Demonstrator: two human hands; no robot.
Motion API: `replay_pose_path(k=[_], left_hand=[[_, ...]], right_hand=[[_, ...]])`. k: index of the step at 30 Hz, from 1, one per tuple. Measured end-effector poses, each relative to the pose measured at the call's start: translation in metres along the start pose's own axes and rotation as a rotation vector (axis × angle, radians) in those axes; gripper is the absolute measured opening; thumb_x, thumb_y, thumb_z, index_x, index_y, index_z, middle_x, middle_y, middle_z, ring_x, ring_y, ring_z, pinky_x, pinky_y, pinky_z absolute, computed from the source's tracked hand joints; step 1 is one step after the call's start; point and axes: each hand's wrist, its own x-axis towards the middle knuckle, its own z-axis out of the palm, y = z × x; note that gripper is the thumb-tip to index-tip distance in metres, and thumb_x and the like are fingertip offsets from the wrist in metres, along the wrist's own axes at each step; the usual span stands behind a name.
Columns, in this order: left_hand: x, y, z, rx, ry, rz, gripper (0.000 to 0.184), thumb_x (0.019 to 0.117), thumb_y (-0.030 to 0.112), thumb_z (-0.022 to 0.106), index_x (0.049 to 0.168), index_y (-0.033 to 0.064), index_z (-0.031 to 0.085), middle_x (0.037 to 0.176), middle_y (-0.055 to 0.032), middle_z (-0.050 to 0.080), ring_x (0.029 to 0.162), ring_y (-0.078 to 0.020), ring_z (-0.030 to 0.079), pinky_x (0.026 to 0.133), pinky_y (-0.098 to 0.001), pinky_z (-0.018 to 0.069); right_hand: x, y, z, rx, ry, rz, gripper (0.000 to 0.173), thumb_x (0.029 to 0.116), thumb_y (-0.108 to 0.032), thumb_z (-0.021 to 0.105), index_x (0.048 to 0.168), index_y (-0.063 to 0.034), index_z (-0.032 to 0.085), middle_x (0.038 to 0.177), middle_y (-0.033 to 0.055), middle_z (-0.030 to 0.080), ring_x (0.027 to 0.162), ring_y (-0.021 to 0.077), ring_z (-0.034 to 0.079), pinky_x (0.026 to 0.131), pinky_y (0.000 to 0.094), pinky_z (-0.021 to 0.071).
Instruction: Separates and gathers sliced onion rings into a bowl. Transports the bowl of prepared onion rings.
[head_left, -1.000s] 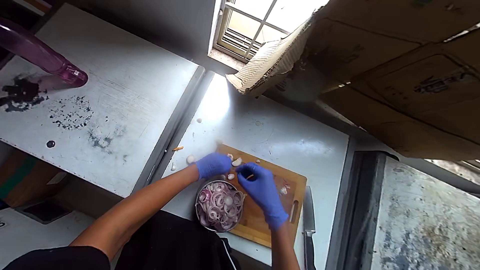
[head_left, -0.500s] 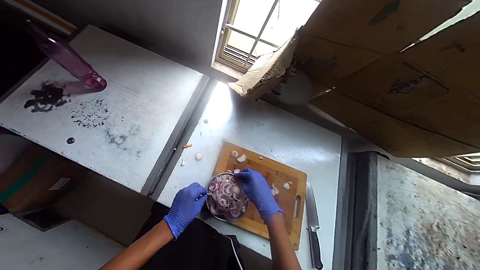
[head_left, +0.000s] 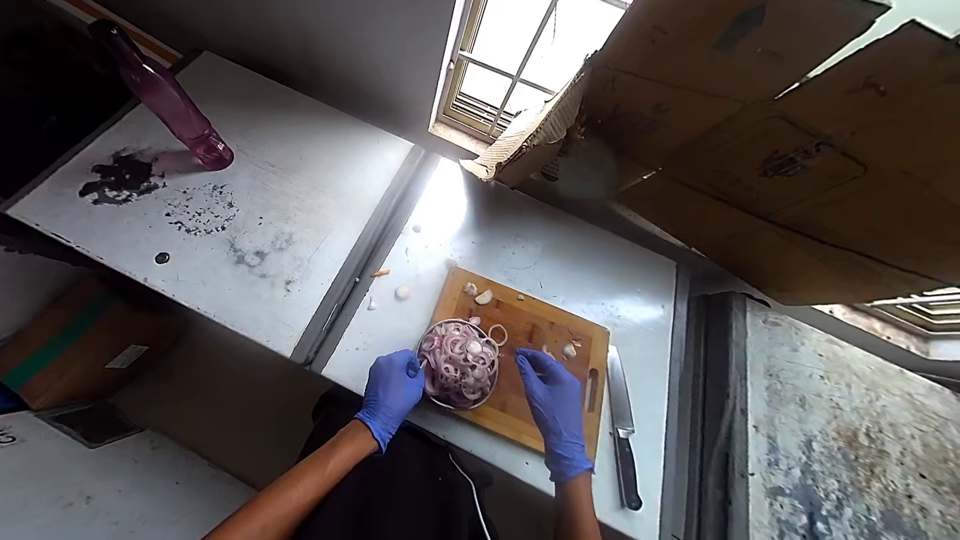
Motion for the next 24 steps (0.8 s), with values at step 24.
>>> replay_pose_path(k=[24], left_hand=[[0.047,-0.044,0.034,-0.388,-0.225,0.094,0.048,0.0885,0.019,0.056,0.133,0.0002,0.063,0.122,-0.0153,0.07,0.111,-0.0193,0.068,0.098,-0.0398,0.0553]], right_hand=[[0.064,0.035,0.053,-0.427,-0.186,0.088,0.022,0.0981,-0.022,0.067,0.109,-0.0035,0.07,0.112,0.0214,0.067,0.097,0.0406,0.069,0.077,0.0598,0.0566]])
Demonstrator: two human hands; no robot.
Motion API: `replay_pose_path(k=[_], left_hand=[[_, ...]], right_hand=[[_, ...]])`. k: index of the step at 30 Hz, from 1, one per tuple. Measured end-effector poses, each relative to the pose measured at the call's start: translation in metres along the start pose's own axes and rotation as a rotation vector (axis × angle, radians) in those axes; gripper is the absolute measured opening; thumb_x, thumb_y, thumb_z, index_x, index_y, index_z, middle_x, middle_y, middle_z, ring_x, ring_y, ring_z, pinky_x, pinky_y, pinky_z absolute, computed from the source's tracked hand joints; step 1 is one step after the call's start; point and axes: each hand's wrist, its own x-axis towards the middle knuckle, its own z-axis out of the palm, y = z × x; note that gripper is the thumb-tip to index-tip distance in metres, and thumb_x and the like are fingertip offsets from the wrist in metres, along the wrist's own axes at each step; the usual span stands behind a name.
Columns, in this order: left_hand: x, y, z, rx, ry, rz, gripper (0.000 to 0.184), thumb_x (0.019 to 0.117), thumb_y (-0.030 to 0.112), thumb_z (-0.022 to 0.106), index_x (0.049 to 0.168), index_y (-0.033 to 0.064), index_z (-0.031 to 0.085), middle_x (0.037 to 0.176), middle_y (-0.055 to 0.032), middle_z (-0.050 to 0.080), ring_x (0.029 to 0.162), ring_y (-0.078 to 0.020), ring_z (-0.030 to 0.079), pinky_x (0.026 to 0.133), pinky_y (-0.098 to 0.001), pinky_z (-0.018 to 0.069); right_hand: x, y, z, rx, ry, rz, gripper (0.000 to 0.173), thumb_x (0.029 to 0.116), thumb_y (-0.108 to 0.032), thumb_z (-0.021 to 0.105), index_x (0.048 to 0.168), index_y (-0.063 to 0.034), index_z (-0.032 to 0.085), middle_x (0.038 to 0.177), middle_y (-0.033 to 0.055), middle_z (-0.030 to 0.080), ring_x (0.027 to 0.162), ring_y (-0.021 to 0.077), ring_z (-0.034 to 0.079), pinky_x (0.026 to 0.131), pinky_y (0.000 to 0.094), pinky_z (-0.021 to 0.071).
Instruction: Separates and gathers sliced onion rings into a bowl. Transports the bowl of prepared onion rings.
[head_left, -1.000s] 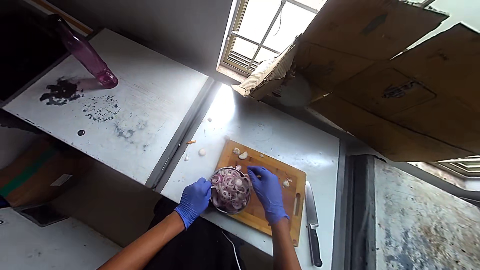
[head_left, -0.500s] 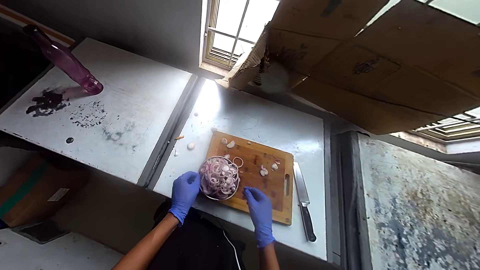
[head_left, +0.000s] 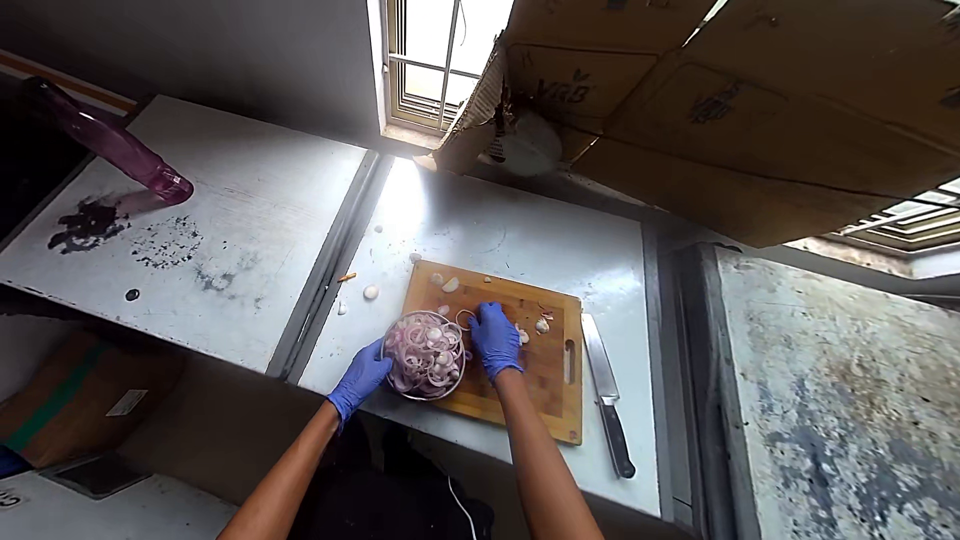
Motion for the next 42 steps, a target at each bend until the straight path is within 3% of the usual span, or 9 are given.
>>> replay_pose_path(k=[4,8,11,17,21,24,32,38,42], left_hand=[[-0.022,-0.01,-0.003,-0.075,0.052,-0.02,0.039,0.0877,0.016,0.057,0.122,0.0012,0.069,0.112,-0.0094,0.074,0.103,-0.0138,0.071,0.093,-0.0358,0.0577],[-0.045,-0.026,-0.01,-0.091,0.111,-0.082,0.036,0.0898,0.017,0.055,0.119,0.0016,0.069,0.106,-0.0107,0.074,0.094,-0.0171,0.073,0.084,-0.0383,0.0617],[-0.057,-0.032,-0.014,-0.081,0.14,-0.092,0.036,0.0905,0.016,0.054,0.12,0.0013,0.068,0.107,-0.0113,0.074,0.094,-0.0176,0.073,0.084,-0.0388,0.0615],[-0.066,-0.03,-0.01,-0.1,0.146,-0.068,0.032,0.0918,0.015,0.054,0.116,0.0016,0.07,0.104,-0.0092,0.074,0.095,-0.0149,0.072,0.085,-0.0364,0.0606],[-0.067,-0.02,-0.006,-0.122,0.147,-0.044,0.034,0.0908,0.015,0.054,0.118,0.0019,0.069,0.105,-0.0094,0.074,0.094,-0.0153,0.073,0.084,-0.0363,0.0617],[-0.069,-0.014,-0.004,-0.134,0.14,-0.031,0.033,0.0909,0.015,0.053,0.117,0.0024,0.069,0.104,-0.0084,0.074,0.092,-0.0147,0.073,0.082,-0.0358,0.0617],[-0.08,-0.022,-0.01,-0.179,0.195,0.0,0.032,0.0914,0.014,0.054,0.117,0.0022,0.07,0.103,-0.0068,0.075,0.092,-0.0142,0.073,0.08,-0.0347,0.0625],[-0.094,-0.024,-0.021,-0.143,0.258,0.028,0.031,0.0915,0.013,0.054,0.116,0.002,0.07,0.103,-0.006,0.075,0.096,-0.0118,0.073,0.086,-0.0314,0.0612],[-0.094,-0.022,-0.024,-0.144,0.254,0.027,0.032,0.0911,0.012,0.054,0.117,0.0024,0.07,0.105,-0.0059,0.075,0.096,-0.012,0.073,0.085,-0.0312,0.0619]], right_hand=[[0.006,-0.013,-0.018,-0.116,-0.145,0.082,0.018,0.0919,-0.021,0.067,0.088,-0.0034,0.069,0.092,0.019,0.071,0.089,0.039,0.071,0.071,0.0601,0.0538],[0.008,-0.006,-0.024,-0.183,-0.198,0.121,0.037,0.0839,-0.04,0.07,0.071,-0.0062,0.064,0.079,0.0165,0.069,0.08,0.0369,0.07,0.063,0.058,0.0508],[0.005,0.005,-0.027,0.091,-0.15,0.152,0.04,0.0845,-0.047,0.07,0.073,-0.0083,0.066,0.073,0.0155,0.066,0.074,0.0367,0.067,0.059,0.0583,0.0483],[-0.04,-0.043,-0.051,0.676,-0.311,-0.04,0.018,0.086,-0.024,0.072,0.078,-0.0076,0.071,0.066,0.0059,0.063,0.056,0.0189,0.059,0.054,0.0407,0.0509],[-0.064,-0.077,-0.062,0.442,-0.451,-0.123,0.018,0.0793,-0.036,0.07,0.079,-0.0183,0.073,0.071,-0.0021,0.065,0.069,0.0165,0.063,0.063,0.046,0.0503],[-0.073,-0.081,-0.067,0.315,-0.448,-0.148,0.021,0.0861,-0.038,0.065,0.084,-0.0192,0.074,0.077,-0.0013,0.068,0.078,0.0184,0.066,0.07,0.0491,0.05],[-0.072,0.006,-0.046,0.592,0.145,0.043,0.018,0.0944,-0.027,0.066,0.093,-0.0136,0.077,0.077,0.0011,0.071,0.067,0.0167,0.067,0.064,0.0453,0.0562],[-0.061,0.035,0.018,0.229,0.105,-0.013,0.048,0.0899,-0.03,0.076,0.129,-0.0029,0.067,0.13,0.0219,0.063,0.116,0.0377,0.065,0.094,0.0548,0.0552],[-0.054,0.029,0.051,0.058,0.244,-0.221,0.065,0.0856,-0.044,0.076,0.137,-0.0065,0.064,0.137,0.0248,0.058,0.121,0.0427,0.06,0.094,0.0533,0.0542]])
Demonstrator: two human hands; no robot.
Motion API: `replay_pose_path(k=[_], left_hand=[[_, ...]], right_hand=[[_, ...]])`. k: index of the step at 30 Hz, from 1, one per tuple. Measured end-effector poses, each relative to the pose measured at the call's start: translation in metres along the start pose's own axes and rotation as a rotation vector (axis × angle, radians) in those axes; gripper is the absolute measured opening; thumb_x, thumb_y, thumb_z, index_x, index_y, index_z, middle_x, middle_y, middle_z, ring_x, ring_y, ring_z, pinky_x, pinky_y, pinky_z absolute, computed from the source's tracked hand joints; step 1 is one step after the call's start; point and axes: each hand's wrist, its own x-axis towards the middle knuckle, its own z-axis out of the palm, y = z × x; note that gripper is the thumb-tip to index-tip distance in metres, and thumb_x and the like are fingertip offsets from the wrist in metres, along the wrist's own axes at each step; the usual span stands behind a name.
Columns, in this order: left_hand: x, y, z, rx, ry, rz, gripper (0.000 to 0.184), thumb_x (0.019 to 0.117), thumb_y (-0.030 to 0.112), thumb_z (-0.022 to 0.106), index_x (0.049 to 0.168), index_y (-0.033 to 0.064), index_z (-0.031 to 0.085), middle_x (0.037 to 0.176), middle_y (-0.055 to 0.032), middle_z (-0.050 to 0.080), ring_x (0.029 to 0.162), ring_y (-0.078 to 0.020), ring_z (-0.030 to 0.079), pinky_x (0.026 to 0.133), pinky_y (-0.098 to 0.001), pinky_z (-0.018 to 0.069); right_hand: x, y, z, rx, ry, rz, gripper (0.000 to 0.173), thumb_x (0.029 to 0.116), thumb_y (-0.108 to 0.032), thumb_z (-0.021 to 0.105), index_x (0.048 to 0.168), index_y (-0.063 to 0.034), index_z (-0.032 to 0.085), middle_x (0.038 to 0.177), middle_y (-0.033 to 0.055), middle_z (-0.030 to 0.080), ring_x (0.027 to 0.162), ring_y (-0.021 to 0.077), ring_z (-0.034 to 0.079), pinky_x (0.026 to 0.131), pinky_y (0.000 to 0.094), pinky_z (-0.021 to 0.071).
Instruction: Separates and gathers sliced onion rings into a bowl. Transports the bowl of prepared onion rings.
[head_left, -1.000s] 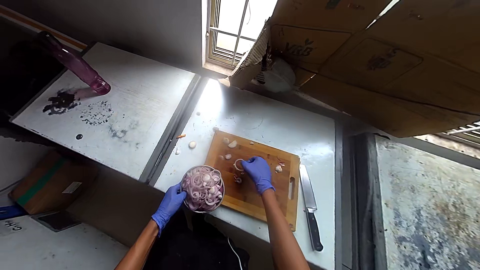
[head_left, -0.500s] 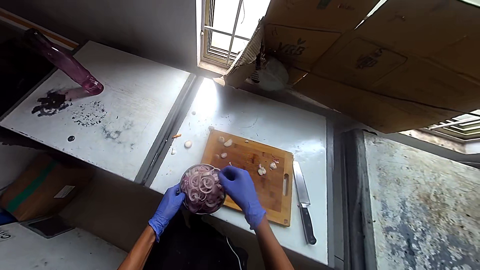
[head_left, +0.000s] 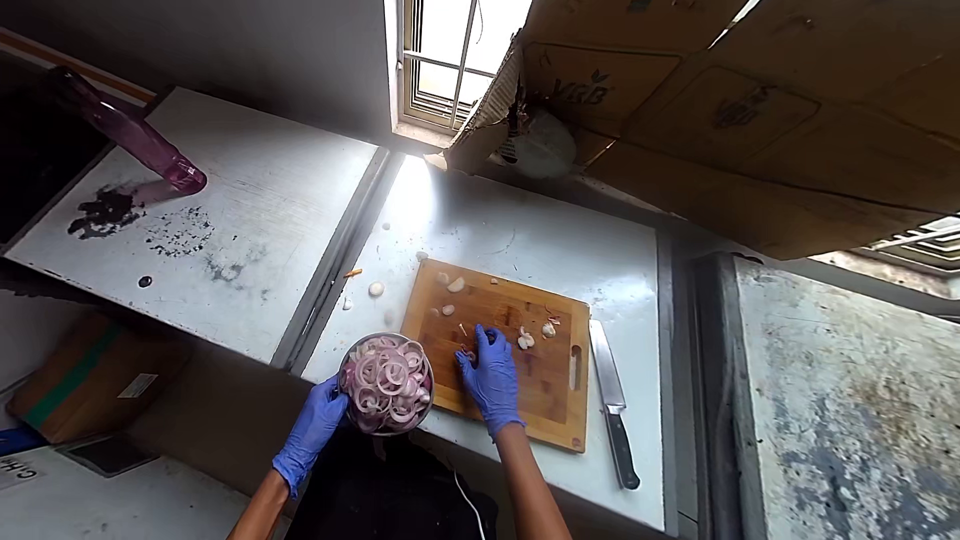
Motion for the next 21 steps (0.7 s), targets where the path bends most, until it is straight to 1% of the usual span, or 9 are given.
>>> replay_pose_path(k=[3,6,10,12,13,16,17,19,21], left_hand=[[-0.002,-0.003,0.0,-0.019,0.002,-0.007,0.031,0.0918,0.012,0.054,0.117,0.002,0.07,0.105,-0.0064,0.075,0.097,-0.0122,0.073,0.086,-0.0317,0.0613],[-0.013,-0.005,-0.004,-0.076,0.034,-0.048,0.029,0.0932,0.014,0.055,0.115,0.0008,0.069,0.101,-0.008,0.075,0.091,-0.0158,0.074,0.079,-0.0345,0.0637],[-0.034,-0.009,-0.016,-0.127,0.123,-0.12,0.034,0.0921,0.018,0.055,0.117,-0.0008,0.067,0.1,-0.0107,0.075,0.084,-0.0204,0.076,0.07,-0.0376,0.0652],[-0.044,-0.013,-0.026,-0.145,0.166,-0.138,0.035,0.0913,0.019,0.055,0.117,-0.0013,0.066,0.1,-0.0117,0.075,0.083,-0.0216,0.076,0.068,-0.0383,0.0656],[-0.049,-0.014,-0.03,-0.155,0.187,-0.145,0.034,0.0918,0.017,0.054,0.118,-0.0014,0.066,0.1,-0.0118,0.075,0.083,-0.0217,0.076,0.068,-0.0385,0.0657],[-0.061,-0.02,-0.042,-0.209,0.258,-0.173,0.032,0.0925,0.015,0.054,0.117,-0.0026,0.066,0.099,-0.0133,0.075,0.082,-0.0233,0.076,0.068,-0.0395,0.066],[-0.065,-0.023,-0.046,-0.226,0.28,-0.18,0.032,0.093,0.013,0.053,0.117,-0.0031,0.065,0.099,-0.0138,0.075,0.081,-0.0237,0.076,0.068,-0.0398,0.0661],[-0.072,-0.028,-0.054,-0.233,0.322,-0.187,0.03,0.094,0.009,0.052,0.118,-0.0038,0.064,0.099,-0.014,0.075,0.081,-0.0236,0.076,0.068,-0.04,0.0658],[-0.076,-0.031,-0.059,-0.246,0.36,-0.183,0.029,0.0936,0.007,0.051,0.117,-0.0037,0.065,0.098,-0.0135,0.075,0.08,-0.0232,0.076,0.067,-0.0397,0.0656]], right_hand=[[0.0,-0.008,0.013,0.008,0.074,-0.115,0.049,0.092,-0.038,0.067,0.13,-0.0078,0.069,0.135,0.0235,0.061,0.121,0.043,0.06,0.096,0.0544,0.0525],[0.013,-0.035,0.019,0.118,0.072,-0.225,0.035,0.0937,-0.026,0.065,0.122,-0.0072,0.073,0.126,0.0179,0.067,0.118,0.0396,0.062,0.097,0.0535,0.0529],[0.053,-0.092,0.026,0.201,-0.142,-0.375,0.028,0.0949,-0.015,0.067,0.12,-0.0044,0.072,0.122,0.0165,0.07,0.116,0.0356,0.065,0.096,0.0515,0.055],[0.077,-0.123,0.036,0.192,-0.226,-0.433,0.026,0.0947,-0.013,0.067,0.118,-0.0033,0.072,0.119,0.0183,0.069,0.11,0.0368,0.067,0.089,0.0518,0.0569],[0.089,-0.137,0.043,0.171,-0.26,-0.441,0.028,0.0941,-0.015,0.069,0.119,-0.0033,0.07,0.121,0.0191,0.068,0.109,0.0378,0.066,0.087,0.0522,0.057],[0.116,-0.164,0.063,0.071,-0.38,-0.383,0.056,0.0905,-0.031,0.077,0.137,-0.0049,0.061,0.135,0.0244,0.059,0.118,0.0436,0.061,0.088,0.0572,0.0549],[0.12,-0.169,0.069,0.04,-0.386,-0.375,0.056,0.0882,-0.033,0.079,0.134,-0.0046,0.062,0.13,0.0251,0.059,0.114,0.0438,0.061,0.084,0.0568,0.0558],[0.12,-0.179,0.073,0.021,-0.412,-0.349,0.038,0.0894,-0.023,0.077,0.121,-0.0041,0.067,0.119,0.0248,0.06,0.103,0.0421,0.065,0.076,0.0552,0.0579],[0.114,-0.183,0.075,0.01,-0.456,-0.315,0.021,0.0968,-0.012,0.065,0.117,-0.0058,0.065,0.116,0.0232,0.06,0.092,0.039,0.069,0.071,0.0532,0.0598]])
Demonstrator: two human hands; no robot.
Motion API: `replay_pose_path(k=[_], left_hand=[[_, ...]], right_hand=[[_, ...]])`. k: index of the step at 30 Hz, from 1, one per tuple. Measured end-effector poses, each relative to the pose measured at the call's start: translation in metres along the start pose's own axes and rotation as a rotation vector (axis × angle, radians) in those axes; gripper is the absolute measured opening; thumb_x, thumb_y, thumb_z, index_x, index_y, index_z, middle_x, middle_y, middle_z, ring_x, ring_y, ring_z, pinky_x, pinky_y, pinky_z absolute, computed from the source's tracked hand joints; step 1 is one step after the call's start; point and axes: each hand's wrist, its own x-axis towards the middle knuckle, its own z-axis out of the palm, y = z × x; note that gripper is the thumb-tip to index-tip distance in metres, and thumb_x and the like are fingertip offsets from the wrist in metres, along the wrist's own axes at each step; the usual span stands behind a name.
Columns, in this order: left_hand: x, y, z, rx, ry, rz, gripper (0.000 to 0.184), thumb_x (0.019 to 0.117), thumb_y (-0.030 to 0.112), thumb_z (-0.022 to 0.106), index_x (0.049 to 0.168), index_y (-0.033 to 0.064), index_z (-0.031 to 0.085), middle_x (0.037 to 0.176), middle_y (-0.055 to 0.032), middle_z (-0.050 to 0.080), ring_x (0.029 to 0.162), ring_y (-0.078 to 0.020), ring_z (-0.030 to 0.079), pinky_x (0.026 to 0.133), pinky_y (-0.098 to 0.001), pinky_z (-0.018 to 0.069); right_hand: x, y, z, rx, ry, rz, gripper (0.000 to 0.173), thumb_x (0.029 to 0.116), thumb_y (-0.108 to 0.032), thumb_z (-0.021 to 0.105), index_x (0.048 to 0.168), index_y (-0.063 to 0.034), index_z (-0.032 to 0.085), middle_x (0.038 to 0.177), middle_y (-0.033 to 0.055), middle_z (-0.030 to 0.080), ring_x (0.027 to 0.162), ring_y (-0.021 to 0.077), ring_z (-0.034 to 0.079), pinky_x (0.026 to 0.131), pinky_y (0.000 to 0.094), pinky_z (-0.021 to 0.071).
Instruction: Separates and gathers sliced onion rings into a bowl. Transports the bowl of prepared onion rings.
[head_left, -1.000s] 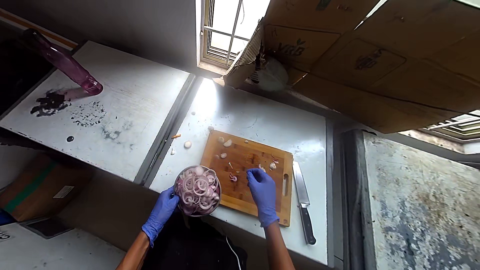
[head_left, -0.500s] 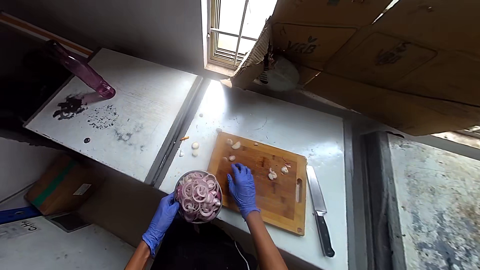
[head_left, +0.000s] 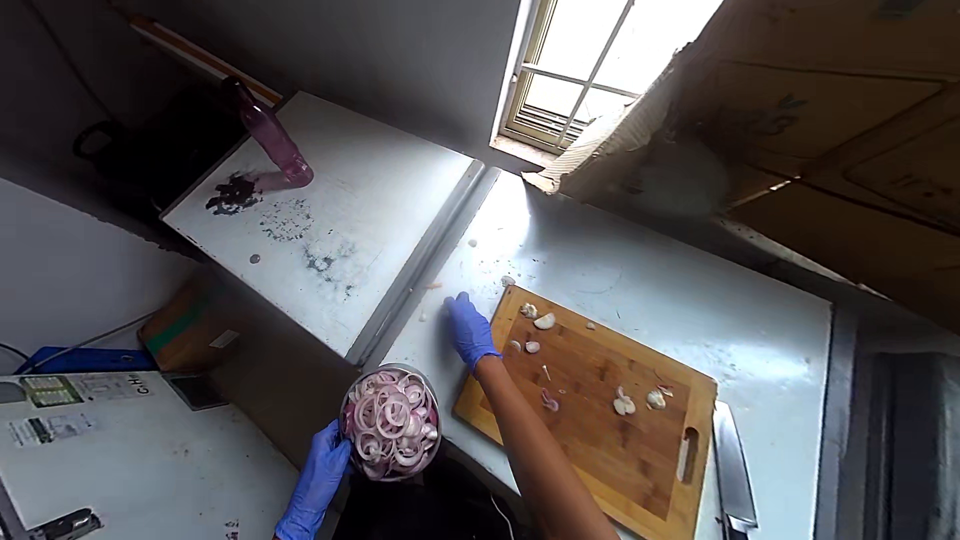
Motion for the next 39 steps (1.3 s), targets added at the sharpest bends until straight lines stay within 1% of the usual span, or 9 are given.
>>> replay_pose_path(k=[4,7,10,15,20,25,29,33,39], left_hand=[[0.004,-0.005,-0.01,-0.027,0.002,-0.008,0.03,0.0944,0.01,0.051,0.118,-0.0024,0.065,0.099,-0.0124,0.075,0.081,-0.0222,0.076,0.067,-0.0385,0.0653],[0.015,-0.001,-0.013,-0.001,-0.027,-0.006,0.03,0.0927,0.012,0.052,0.116,-0.0023,0.065,0.097,-0.0117,0.075,0.079,-0.021,0.076,0.065,-0.0377,0.0649],[0.029,0.007,-0.011,0.027,-0.082,0.006,0.03,0.093,0.015,0.053,0.115,-0.0015,0.066,0.096,-0.0106,0.075,0.08,-0.0198,0.076,0.066,-0.0372,0.0652],[0.054,0.021,0.0,0.097,-0.199,0.036,0.029,0.0942,0.016,0.054,0.115,0.0005,0.068,0.098,-0.0096,0.075,0.083,-0.0183,0.075,0.07,-0.0357,0.0646],[0.077,0.036,0.008,0.192,-0.285,0.114,0.03,0.0937,0.012,0.053,0.116,0.0005,0.068,0.101,-0.0094,0.075,0.086,-0.0169,0.075,0.072,-0.0353,0.0647],[0.091,0.046,0.011,0.246,-0.324,0.161,0.028,0.0919,0.013,0.053,0.112,0.0018,0.069,0.097,-0.0066,0.074,0.084,-0.013,0.074,0.072,-0.0317,0.0633],[0.095,0.051,0.011,0.256,-0.325,0.16,0.027,0.0894,0.013,0.054,0.109,0.0015,0.068,0.094,-0.0053,0.074,0.082,-0.0114,0.073,0.071,-0.0309,0.0628],[0.091,0.053,0.008,0.26,-0.315,0.158,0.027,0.0884,0.012,0.054,0.109,0.0017,0.068,0.093,-0.0053,0.074,0.081,-0.0109,0.073,0.07,-0.0302,0.063],[0.079,0.052,0.008,0.205,-0.289,0.08,0.028,0.0929,0.009,0.051,0.115,-0.0015,0.065,0.096,-0.0099,0.074,0.078,-0.0175,0.075,0.064,-0.0362,0.0653]], right_hand=[[-0.009,0.001,0.002,0.07,-0.01,0.036,0.019,0.0977,-0.009,0.062,0.116,-0.0079,0.067,0.111,0.019,0.065,0.087,0.0368,0.071,0.073,0.0549,0.0595],[-0.019,0.006,-0.004,0.687,0.129,0.176,0.019,0.1009,-0.01,0.061,0.117,-0.0042,0.069,0.097,0.0128,0.073,0.08,0.0245,0.072,0.071,0.0437,0.0609],[-0.056,0.004,-0.034,1.491,0.065,0.317,0.03,0.107,-0.014,0.051,0.131,-0.0006,0.062,0.108,0.0166,0.073,0.087,0.022,0.073,0.073,0.0337,0.0611],[-0.12,0.012,-0.057,1.872,0.14,0.374,0.031,0.1042,-0.013,0.054,0.133,-0.0044,0.061,0.107,0.0174,0.072,0.085,0.0181,0.072,0.068,0.0265,0.0593],[-0.176,0.038,-0.057,2.03,0.516,0.718,0.028,0.0988,-0.015,0.032,0.094,-0.0094,0.059,0.086,0.0084,0.07,0.074,0.0203,0.07,0.052,0.0289,0.0534],[-0.206,0.072,-0.038,1.378,0.773,0.971,0.047,0.1132,-0.026,0.031,0.08,-0.0045,0.056,0.065,0.0028,0.06,0.051,0.0104,0.055,0.043,0.023,0.0415],[-0.2,0.089,-0.02,0.424,0.586,0.838,0.029,0.1061,-0.021,0.053,0.114,0.0003,0.07,0.104,0.0198,0.072,0.098,0.034,0.07,0.088,0.0546,0.0551],[-0.181,0.094,0.004,-0.03,0.428,0.712,0.058,0.0921,-0.047,0.073,0.123,0.001,0.066,0.114,0.0249,0.066,0.107,0.0419,0.067,0.087,0.0541,0.0575],[-0.176,0.098,0.024,-0.241,0.409,0.435,0.028,0.0984,-0.009,0.058,0.123,-0.0077,0.072,0.126,0.0258,0.063,0.108,0.0439,0.064,0.088,0.0529,0.0547]])
